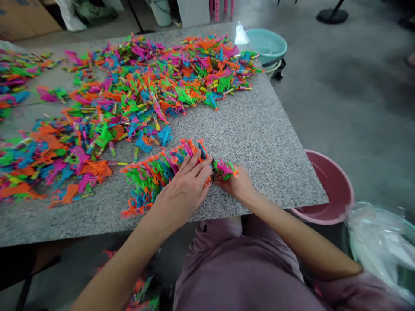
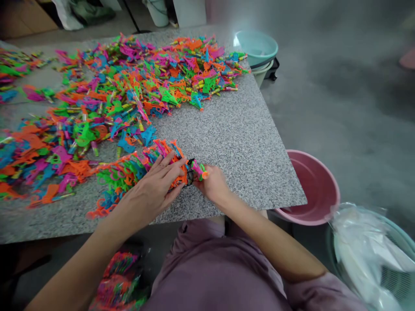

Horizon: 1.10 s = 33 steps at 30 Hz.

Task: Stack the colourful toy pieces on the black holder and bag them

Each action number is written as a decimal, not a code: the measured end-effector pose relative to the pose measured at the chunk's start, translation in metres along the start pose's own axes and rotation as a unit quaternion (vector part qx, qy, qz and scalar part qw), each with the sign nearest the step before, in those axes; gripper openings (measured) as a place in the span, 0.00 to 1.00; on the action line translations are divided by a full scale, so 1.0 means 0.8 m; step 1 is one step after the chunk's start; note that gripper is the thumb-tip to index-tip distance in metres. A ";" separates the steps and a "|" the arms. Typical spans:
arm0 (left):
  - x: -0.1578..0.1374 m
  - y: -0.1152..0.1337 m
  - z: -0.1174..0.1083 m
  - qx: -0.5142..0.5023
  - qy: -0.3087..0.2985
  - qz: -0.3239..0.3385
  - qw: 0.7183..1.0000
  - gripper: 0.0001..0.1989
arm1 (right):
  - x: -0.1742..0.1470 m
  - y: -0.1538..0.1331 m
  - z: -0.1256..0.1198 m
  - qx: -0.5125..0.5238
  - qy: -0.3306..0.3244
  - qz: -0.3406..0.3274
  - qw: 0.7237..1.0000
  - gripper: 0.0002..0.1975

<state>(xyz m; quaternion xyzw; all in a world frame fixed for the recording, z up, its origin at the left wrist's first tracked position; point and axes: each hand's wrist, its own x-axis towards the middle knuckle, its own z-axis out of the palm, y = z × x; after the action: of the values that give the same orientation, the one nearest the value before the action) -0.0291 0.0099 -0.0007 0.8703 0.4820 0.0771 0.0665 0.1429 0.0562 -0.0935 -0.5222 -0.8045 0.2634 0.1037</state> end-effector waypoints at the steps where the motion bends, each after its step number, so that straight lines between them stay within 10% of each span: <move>1: 0.000 0.000 0.000 0.000 -0.003 -0.001 1.000 0.19 | 0.000 -0.004 -0.003 -0.013 -0.009 0.000 1.000 0.07; 33: -0.004 -0.004 0.011 0.043 0.055 -0.054 0.996 0.27 | -0.005 -0.022 -0.020 -0.005 -0.109 -0.135 0.985 0.15</move>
<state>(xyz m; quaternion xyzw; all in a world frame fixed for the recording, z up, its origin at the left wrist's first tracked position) -0.0316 0.0086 -0.0101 0.8395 0.5339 0.1006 0.0066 0.1383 0.0519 -0.0703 -0.3772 -0.8755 0.2983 0.0476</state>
